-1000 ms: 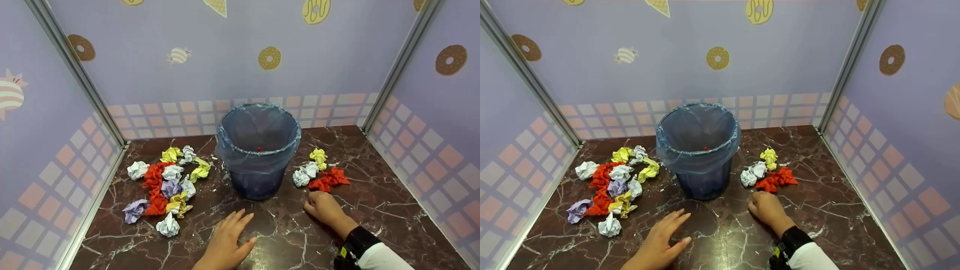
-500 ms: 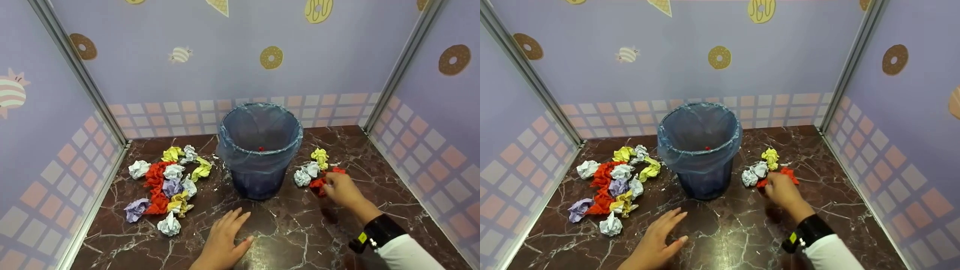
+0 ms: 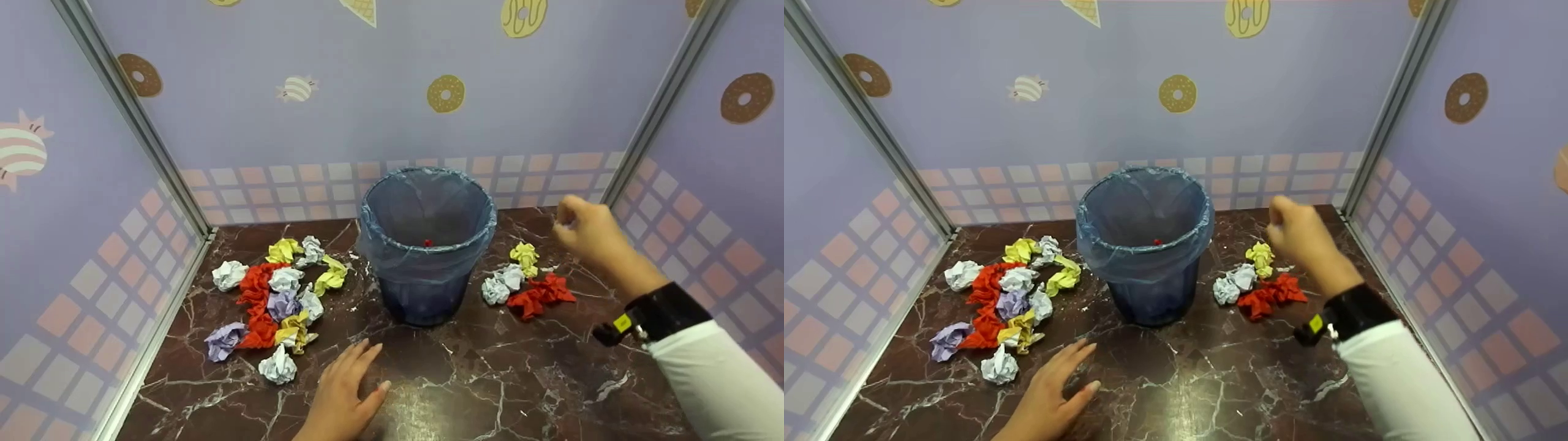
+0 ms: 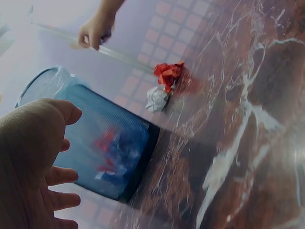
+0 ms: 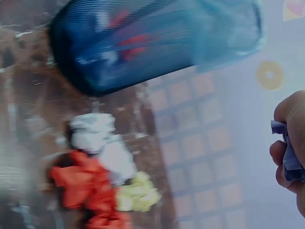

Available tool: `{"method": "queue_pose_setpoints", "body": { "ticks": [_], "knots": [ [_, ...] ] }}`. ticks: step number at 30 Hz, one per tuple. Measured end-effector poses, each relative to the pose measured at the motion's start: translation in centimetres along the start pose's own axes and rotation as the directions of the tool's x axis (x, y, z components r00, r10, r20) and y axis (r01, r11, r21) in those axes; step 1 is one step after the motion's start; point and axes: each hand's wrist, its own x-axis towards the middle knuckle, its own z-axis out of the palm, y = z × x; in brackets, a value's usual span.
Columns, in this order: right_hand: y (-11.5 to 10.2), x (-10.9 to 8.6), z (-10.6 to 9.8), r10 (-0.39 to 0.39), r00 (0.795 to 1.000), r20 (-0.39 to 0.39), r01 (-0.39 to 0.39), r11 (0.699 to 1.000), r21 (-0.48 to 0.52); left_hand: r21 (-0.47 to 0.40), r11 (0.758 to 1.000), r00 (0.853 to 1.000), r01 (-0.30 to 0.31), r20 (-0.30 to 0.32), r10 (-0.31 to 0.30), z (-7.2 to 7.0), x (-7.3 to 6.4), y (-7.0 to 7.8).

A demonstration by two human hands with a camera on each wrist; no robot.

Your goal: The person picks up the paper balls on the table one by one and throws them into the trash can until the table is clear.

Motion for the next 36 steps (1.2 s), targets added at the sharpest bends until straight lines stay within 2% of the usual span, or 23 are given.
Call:
{"method": "queue_pose_setpoints", "body": {
  "ticks": [3,7,10,15,19,24,31,36],
  "knots": [
    [-1.5,1.5,-1.7,-0.012,1.0,-0.02,0.012,1.0,-0.023,0.015,0.999,0.999,0.029,-0.018,-0.029,-0.5,-0.3,-0.5],
    [-3.4,3.5,-3.3,-0.093,0.993,-0.07,0.085,0.991,-0.104,0.027,0.998,0.997,0.06,-0.051,-0.059,-1.0,-0.7,-1.1],
    [-4.7,4.8,-3.9,-0.138,0.986,-0.092,0.123,0.981,-0.152,0.024,0.997,0.995,0.074,-0.075,-0.072,-1.3,-1.0,-1.6],
    [-7.1,6.8,-4.2,-0.191,0.978,-0.083,0.175,0.969,-0.174,0.023,0.996,0.99,0.086,-0.113,-0.083,-1.7,-1.6,-2.4],
    [-9.1,8.5,-3.8,-0.25,0.964,-0.091,0.23,0.956,-0.184,0.03,0.993,0.985,0.112,-0.133,-0.107,-2.1,-2.1,-3.1],
    [-11.9,10.1,-2.7,-0.286,0.956,-0.07,0.272,0.949,-0.161,0.014,0.988,0.977,0.152,-0.15,-0.148,-2.5,-2.6,-3.6],
    [-15.3,11.2,0.0,-0.284,0.957,0.058,0.289,0.95,-0.12,0.01,0.979,0.968,0.205,-0.152,-0.201,-2.8,-3.1,-4.3],
    [-17.1,11.4,2.1,-0.301,0.944,0.132,0.315,0.943,-0.106,0.002,0.972,0.96,0.235,-0.156,-0.231,-3.0,-3.5,-4.9]
  ]
}}
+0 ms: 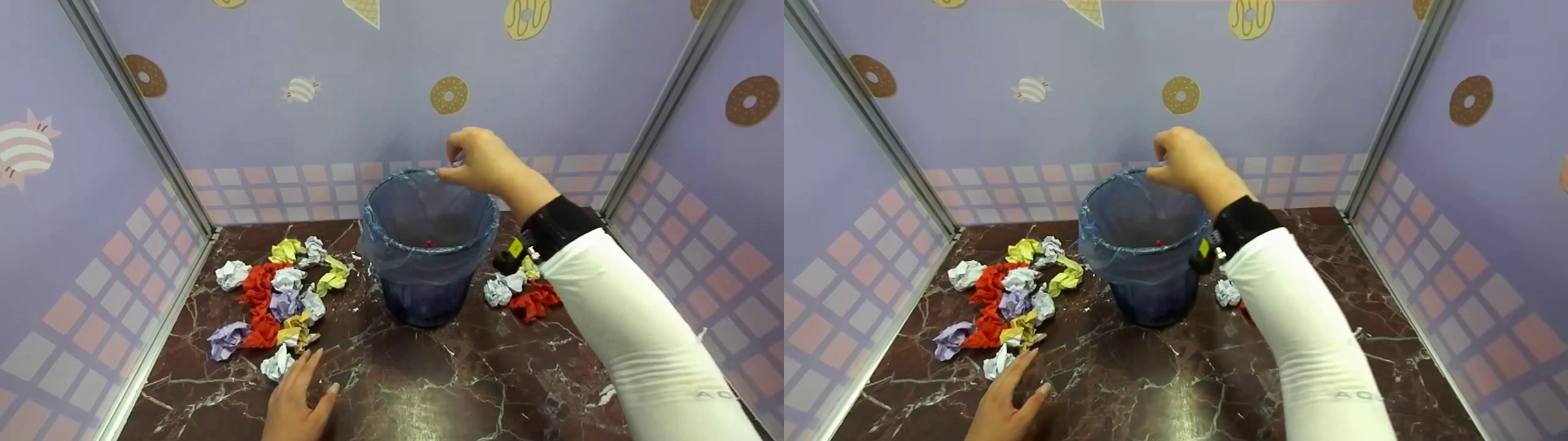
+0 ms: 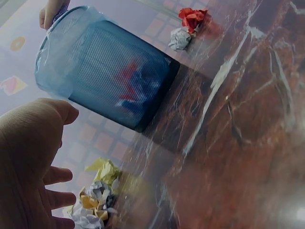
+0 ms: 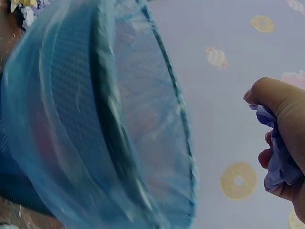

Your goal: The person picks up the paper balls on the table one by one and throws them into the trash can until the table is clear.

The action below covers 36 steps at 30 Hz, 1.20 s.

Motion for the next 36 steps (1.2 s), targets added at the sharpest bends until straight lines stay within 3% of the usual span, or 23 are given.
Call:
{"method": "queue_pose_setpoints", "body": {
  "ticks": [11,16,24,31,36],
  "knots": [
    [-1.5,0.1,2.8,-0.067,0.995,0.075,0.067,0.998,0.01,-0.008,1.0,0.999,0.028,-0.034,-0.029,-0.3,0.3,-0.8],
    [-1.7,0.1,3.4,-0.099,0.993,0.068,0.098,0.995,0.018,-0.013,1.0,0.998,0.021,-0.058,-0.022,-0.3,0.3,-0.7],
    [-1.6,-0.3,3.7,-0.111,0.989,0.092,0.106,0.993,0.056,-0.02,1.0,0.998,0.022,-0.06,-0.023,-0.5,0.4,-0.4],
    [-1.2,-1.1,3.6,-0.122,0.975,0.183,0.116,0.992,0.045,-0.017,0.999,0.995,-0.027,-0.092,0.025,-0.6,0.7,-0.1],
    [-0.4,-1.9,2.9,-0.119,0.968,0.221,0.12,0.993,0.011,-0.006,0.999,0.996,-0.044,-0.074,0.044,-0.7,1.1,0.2]
  ]
}}
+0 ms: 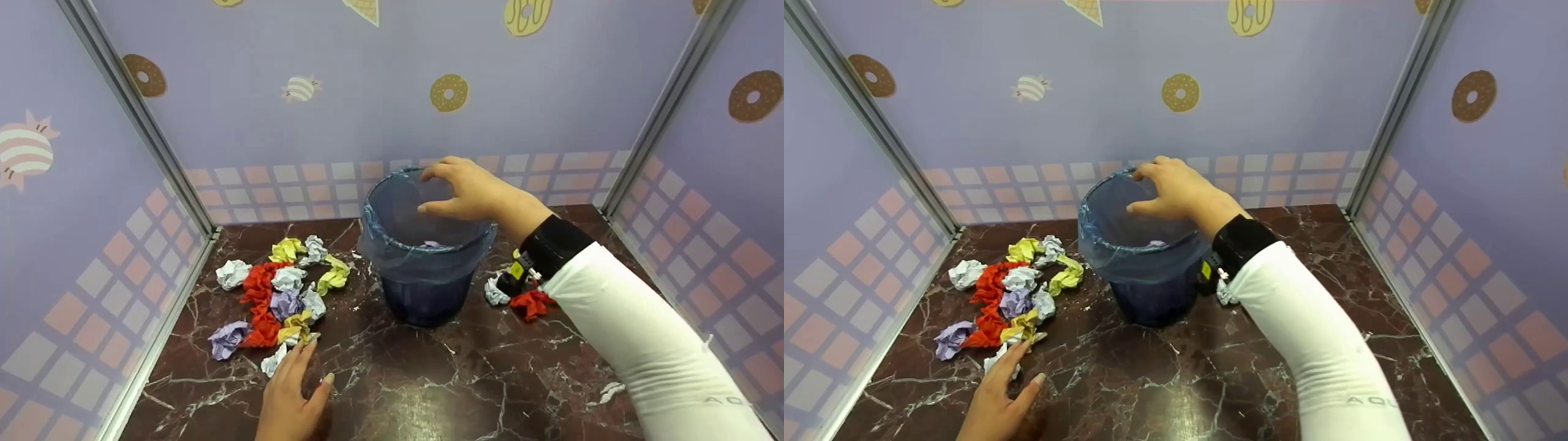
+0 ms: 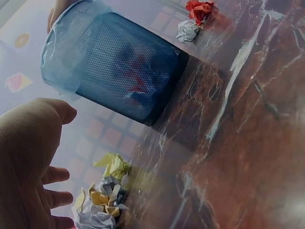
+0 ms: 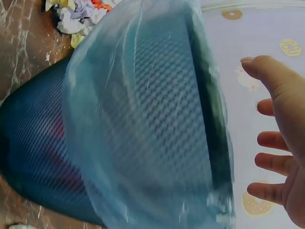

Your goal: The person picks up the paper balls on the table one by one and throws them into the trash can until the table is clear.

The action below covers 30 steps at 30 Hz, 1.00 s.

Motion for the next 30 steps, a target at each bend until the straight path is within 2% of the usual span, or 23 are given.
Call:
{"method": "queue_pose_setpoints", "body": {
  "ticks": [7,13,16,23,26,30],
  "knots": [
    [2.7,-2.0,-0.5,0.029,1.0,-0.004,-0.029,0.996,-0.089,0.0,0.999,0.998,-0.035,0.044,0.035,0.2,1.1,0.7],
    [6.2,-4.1,-0.8,0.129,0.991,-0.022,-0.131,0.985,-0.111,0.028,0.998,0.993,-0.047,0.108,0.044,0.7,2.3,1.9],
    [8.3,-5.3,-0.7,0.205,0.978,-0.024,-0.207,0.975,-0.084,0.038,0.997,0.988,-0.061,0.147,0.055,1.2,2.6,2.8],
    [13.4,-8.2,0.6,0.295,0.953,-0.074,-0.297,0.955,-0.02,0.023,0.991,0.968,-0.135,0.215,0.127,2.8,2.8,5.0],
    [15.2,-9.5,1.5,0.348,0.936,-0.05,-0.35,0.936,-0.032,0.006,0.986,0.956,-0.169,0.244,0.163,3.6,2.8,6.0],
    [17.2,-10.9,3.7,0.442,0.897,0.012,-0.441,0.896,-0.049,-0.006,0.977,0.934,-0.215,0.291,0.207,4.7,2.9,7.3]
  ]
}}
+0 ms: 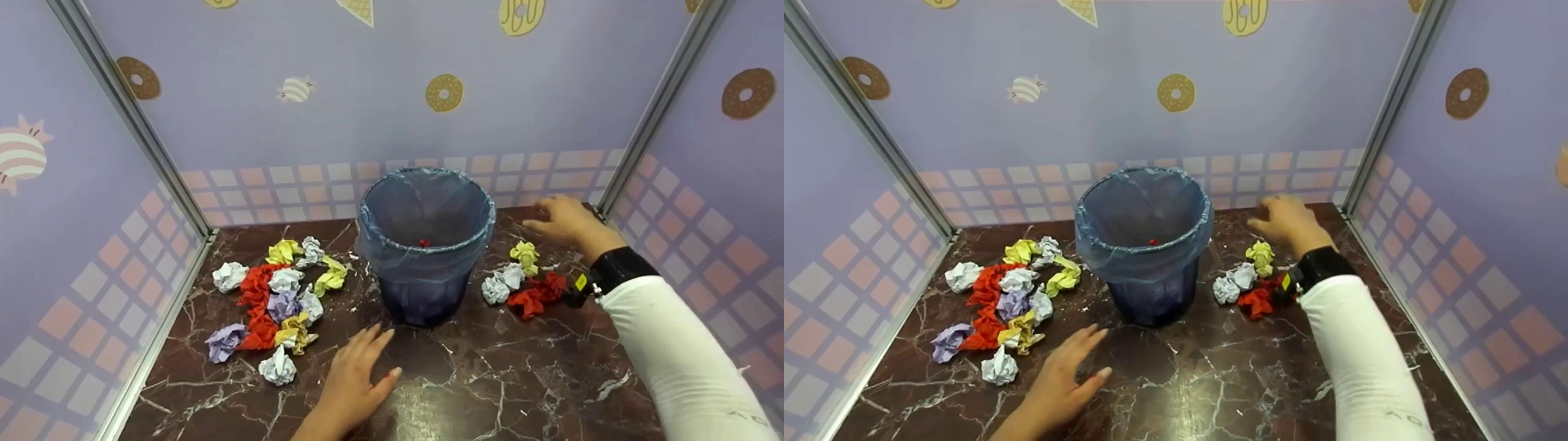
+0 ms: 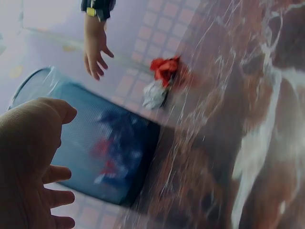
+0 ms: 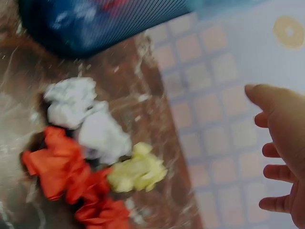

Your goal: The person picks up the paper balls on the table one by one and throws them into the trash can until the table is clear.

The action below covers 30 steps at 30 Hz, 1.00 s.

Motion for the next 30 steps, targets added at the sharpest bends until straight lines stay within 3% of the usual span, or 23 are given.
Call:
{"method": "queue_pose_setpoints", "body": {
  "ticks": [5,13,20,30],
  "knots": [
    [2.8,-0.8,4.5,0.086,0.994,0.072,-0.088,0.995,0.036,-0.006,0.997,0.997,-0.074,0.033,0.074,1.5,0.7,1.5],
    [7.7,-3.8,10.8,0.179,0.98,0.09,-0.188,0.977,0.103,-0.017,0.987,0.986,-0.159,0.057,0.159,3.6,1.9,3.4],
    [10.3,-6.2,13.6,0.203,0.977,-0.065,-0.199,0.977,0.072,-0.031,0.985,0.982,-0.172,0.072,0.173,4.5,2.7,3.9],
    [10.1,-8.4,16.8,0.241,0.941,-0.239,-0.25,0.968,-0.006,-0.079,0.983,0.982,-0.164,0.077,0.17,5.3,3.1,4.0]
  ]
}}
